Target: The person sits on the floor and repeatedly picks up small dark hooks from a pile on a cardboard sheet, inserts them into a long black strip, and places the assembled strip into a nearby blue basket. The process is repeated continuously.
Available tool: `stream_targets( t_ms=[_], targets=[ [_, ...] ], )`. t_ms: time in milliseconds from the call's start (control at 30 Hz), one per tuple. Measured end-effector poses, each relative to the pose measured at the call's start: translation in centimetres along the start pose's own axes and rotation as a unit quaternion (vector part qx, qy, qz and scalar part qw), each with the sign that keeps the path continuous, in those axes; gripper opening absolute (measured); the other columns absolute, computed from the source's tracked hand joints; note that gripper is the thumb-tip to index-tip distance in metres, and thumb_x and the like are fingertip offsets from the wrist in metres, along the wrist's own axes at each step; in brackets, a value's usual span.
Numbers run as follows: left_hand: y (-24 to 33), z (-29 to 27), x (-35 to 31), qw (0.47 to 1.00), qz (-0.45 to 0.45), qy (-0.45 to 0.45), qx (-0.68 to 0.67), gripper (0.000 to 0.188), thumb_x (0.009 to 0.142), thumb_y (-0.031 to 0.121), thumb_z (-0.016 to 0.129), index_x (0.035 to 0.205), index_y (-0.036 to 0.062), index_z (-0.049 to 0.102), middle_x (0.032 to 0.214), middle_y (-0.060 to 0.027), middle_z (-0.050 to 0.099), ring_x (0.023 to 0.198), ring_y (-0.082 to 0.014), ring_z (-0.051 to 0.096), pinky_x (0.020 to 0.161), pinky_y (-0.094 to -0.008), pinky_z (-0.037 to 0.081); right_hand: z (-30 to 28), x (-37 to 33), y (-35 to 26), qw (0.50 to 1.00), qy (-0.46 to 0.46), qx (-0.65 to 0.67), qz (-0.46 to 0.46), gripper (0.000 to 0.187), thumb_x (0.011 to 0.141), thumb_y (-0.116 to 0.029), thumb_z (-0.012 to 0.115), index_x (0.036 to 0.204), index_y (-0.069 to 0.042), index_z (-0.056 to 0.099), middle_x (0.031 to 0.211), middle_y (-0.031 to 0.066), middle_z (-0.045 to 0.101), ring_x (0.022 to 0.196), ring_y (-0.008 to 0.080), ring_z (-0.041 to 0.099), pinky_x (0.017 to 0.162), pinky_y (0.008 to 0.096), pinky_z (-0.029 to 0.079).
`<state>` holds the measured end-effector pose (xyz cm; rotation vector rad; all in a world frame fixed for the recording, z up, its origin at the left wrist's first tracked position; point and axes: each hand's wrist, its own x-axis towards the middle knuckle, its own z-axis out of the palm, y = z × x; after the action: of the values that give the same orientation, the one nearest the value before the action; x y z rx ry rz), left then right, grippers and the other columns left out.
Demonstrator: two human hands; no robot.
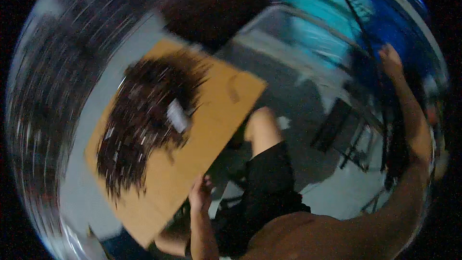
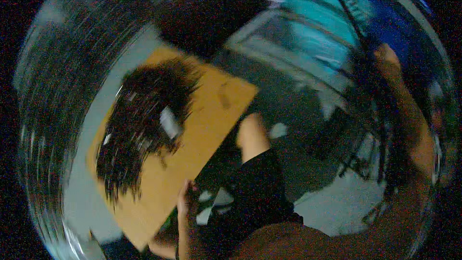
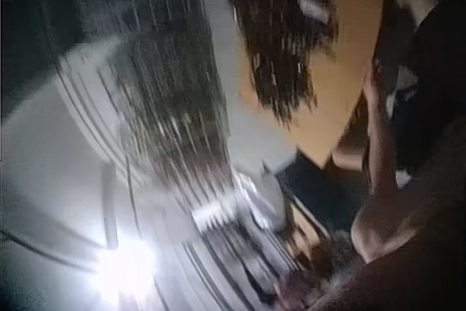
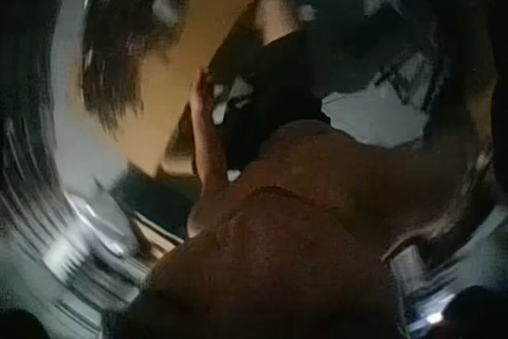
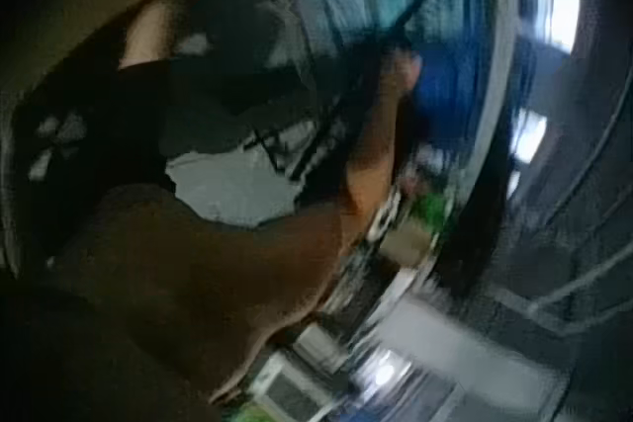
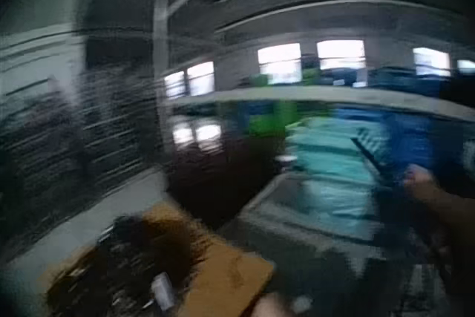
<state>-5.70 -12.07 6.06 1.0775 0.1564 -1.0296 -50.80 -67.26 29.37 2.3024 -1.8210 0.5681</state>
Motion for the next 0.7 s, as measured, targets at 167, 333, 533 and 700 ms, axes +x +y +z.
stream_targets(
  t_ms=[167, 333, 533, 700],
  targets=[
    [0.5, -3.1, -2.2, 0.987, 0.133, 0.072, 0.051, 0.035, 0.098, 0.031, 0.048, 0.089, -0.0007, 0.060, 0.075, -0.0050, 0.058, 0.069, -0.0151, 0.053, 0.065, -0.0274, 0.042, 1.6, -11.9, -23.9, 0.931, -0.102, 0.211, -0.281, 0.021, 0.092, -0.020, 0.055, 0.106, -0.004, 0.057, 0.085, 0.0124, 0.059, 0.076, 0.0235, 0.059, 0.068, 0.0341, 0.048],
    [3.6, -11.8, -6.6, 0.868, 0.392, 0.289, 0.097, 0.036, 0.095, 0.014, 0.050, 0.127, -0.0025, 0.048, 0.114, -0.0139, 0.054, 0.099, -0.0205, 0.053, 0.086, -0.0355, 0.046, 3.3, -28.6, -48.9, 0.788, -0.337, 0.182, -0.482, 0.018, 0.087, -0.014, 0.060, 0.104, -0.008, 0.059, 0.089, 0.0168, 0.065, 0.085, 0.0367, 0.063, 0.069, 0.0407, 0.050],
    [6.0, -17.4, -6.1, 0.748, 0.386, 0.467, 0.272, 0.060, 0.091, 0.010, 0.056, 0.143, 0.0002, 0.027, 0.140, -0.0186, 0.036, 0.128, -0.0292, 0.038, 0.106, -0.0384, 0.031, 13.4, -39.3, -58.8, 0.559, -0.175, 0.273, -0.763, 0.022, 0.081, -0.013, 0.056, 0.102, -0.010, 0.057, 0.080, 0.0080, 0.060, 0.075, 0.0297, 0.062, 0.065, 0.0408, 0.048],
    [4.1, -23.2, -4.4, 0.791, 0.362, 0.482, 0.103, 0.041, 0.091, 0.008, 0.054, 0.129, -0.0022, 0.042, 0.118, -0.0156, 0.056, 0.104, -0.0225, 0.056, 0.092, -0.0329, 0.045, 15.9, -40.9, -61.6, 0.539, -0.396, 0.269, -0.693, 0.022, 0.087, -0.025, 0.055, 0.099, -0.008, 0.061, 0.087, 0.0125, 0.065, 0.079, 0.0333, 0.064, 0.068, 0.0430, 0.050]
  ],
)
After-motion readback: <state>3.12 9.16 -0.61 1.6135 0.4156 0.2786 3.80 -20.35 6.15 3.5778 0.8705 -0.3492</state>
